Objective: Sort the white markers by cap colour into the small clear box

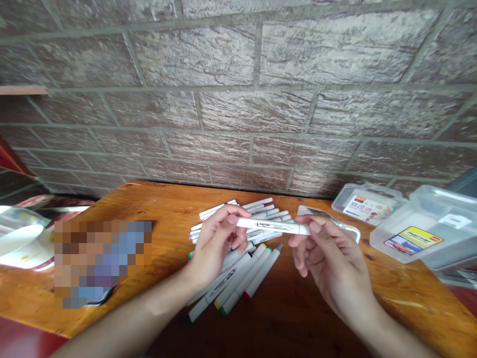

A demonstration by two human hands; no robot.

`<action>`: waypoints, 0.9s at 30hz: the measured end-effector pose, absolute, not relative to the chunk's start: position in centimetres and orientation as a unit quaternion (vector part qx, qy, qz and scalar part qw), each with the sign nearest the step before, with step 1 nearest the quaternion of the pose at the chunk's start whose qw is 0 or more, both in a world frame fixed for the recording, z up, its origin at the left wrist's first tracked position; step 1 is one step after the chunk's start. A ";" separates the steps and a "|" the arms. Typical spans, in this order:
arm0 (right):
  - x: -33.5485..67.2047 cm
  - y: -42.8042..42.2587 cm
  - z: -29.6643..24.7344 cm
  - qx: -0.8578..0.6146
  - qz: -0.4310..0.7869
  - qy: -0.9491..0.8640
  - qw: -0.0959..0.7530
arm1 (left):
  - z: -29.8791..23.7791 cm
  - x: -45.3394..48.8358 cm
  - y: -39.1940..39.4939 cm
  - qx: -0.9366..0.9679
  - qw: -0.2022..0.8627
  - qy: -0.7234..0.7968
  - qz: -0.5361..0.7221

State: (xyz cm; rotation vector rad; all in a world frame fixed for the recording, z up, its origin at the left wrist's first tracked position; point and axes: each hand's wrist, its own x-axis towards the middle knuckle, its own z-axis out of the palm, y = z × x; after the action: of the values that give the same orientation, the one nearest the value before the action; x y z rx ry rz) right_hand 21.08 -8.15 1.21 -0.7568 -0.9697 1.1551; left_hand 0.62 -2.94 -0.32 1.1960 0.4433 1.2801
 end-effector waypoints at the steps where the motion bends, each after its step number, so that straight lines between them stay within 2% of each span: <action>1: 21.1 -8.2 1.4 -0.330 0.516 -0.425 0.667 | -0.2 0.6 -2.9 0.513 0.622 0.187 0.560; 13: 21.4 -8.0 1.5 -0.279 0.537 -0.429 0.671 | -0.3 0.6 -2.7 0.516 0.602 0.189 0.579; 27: 21.5 -7.6 0.6 -0.352 0.454 -0.483 0.661 | -0.5 0.5 -3.0 0.598 0.534 0.272 0.532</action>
State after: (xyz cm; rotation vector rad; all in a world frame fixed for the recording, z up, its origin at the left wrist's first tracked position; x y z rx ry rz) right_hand 21.46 -7.63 0.61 -0.7960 -1.0914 1.0272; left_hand 0.54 -3.02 -0.50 1.4247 0.6488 1.2686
